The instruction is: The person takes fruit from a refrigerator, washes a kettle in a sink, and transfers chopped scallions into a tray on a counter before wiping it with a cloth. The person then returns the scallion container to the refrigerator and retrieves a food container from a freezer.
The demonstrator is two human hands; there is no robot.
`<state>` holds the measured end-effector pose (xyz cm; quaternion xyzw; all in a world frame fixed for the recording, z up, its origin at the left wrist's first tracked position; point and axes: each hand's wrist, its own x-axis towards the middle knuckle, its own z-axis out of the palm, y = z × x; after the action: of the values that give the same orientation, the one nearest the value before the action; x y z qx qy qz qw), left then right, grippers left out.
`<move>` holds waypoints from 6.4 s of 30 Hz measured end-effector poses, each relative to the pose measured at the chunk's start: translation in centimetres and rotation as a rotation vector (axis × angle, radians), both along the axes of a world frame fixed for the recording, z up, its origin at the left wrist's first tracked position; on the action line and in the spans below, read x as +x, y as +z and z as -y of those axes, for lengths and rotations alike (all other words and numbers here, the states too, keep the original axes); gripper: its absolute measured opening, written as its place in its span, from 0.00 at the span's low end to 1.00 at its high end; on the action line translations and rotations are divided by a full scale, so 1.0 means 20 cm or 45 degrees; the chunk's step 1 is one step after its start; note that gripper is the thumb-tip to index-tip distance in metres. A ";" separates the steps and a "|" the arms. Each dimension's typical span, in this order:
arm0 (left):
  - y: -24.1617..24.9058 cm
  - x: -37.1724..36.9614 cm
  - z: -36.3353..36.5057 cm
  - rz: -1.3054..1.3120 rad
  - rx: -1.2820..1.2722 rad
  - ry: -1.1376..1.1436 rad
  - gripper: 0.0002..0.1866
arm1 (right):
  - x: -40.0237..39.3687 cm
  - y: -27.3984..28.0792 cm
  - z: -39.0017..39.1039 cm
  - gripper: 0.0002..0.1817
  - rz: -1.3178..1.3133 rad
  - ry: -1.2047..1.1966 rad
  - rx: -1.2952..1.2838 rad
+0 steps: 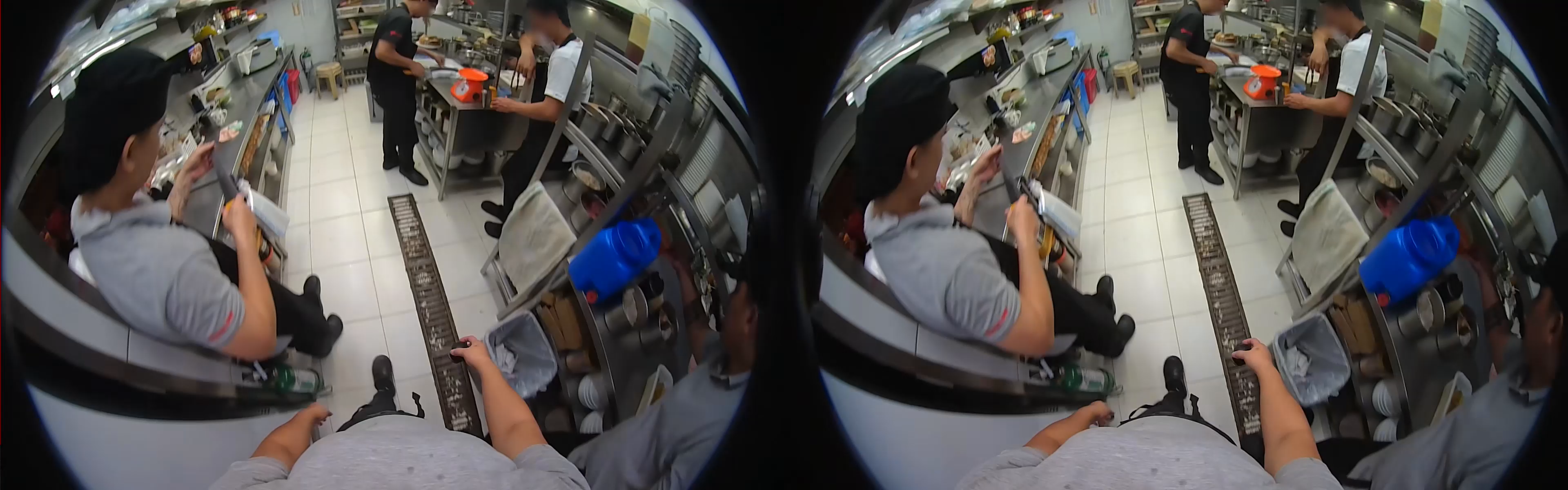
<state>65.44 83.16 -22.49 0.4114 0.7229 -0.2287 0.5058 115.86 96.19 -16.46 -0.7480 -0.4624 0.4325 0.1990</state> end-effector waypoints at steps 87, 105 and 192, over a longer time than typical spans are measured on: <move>1.05 -3.11 -6.71 -0.808 1.431 0.459 0.35 | -3.90 0.37 -8.04 0.17 -0.025 1.068 -0.327; 0.91 -3.34 -9.14 -1.038 1.460 0.778 0.36 | -3.33 0.36 -9.33 0.13 -0.300 0.393 -0.462; 1.45 -1.32 -6.76 -1.240 2.257 3.954 0.06 | -5.58 0.79 -6.28 0.33 -0.623 3.728 1.370</move>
<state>38.98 218.31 6.58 0.5216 -0.3625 -0.6990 0.3283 4.36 221.70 -0.68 -0.5697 0.8064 -0.1393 0.0760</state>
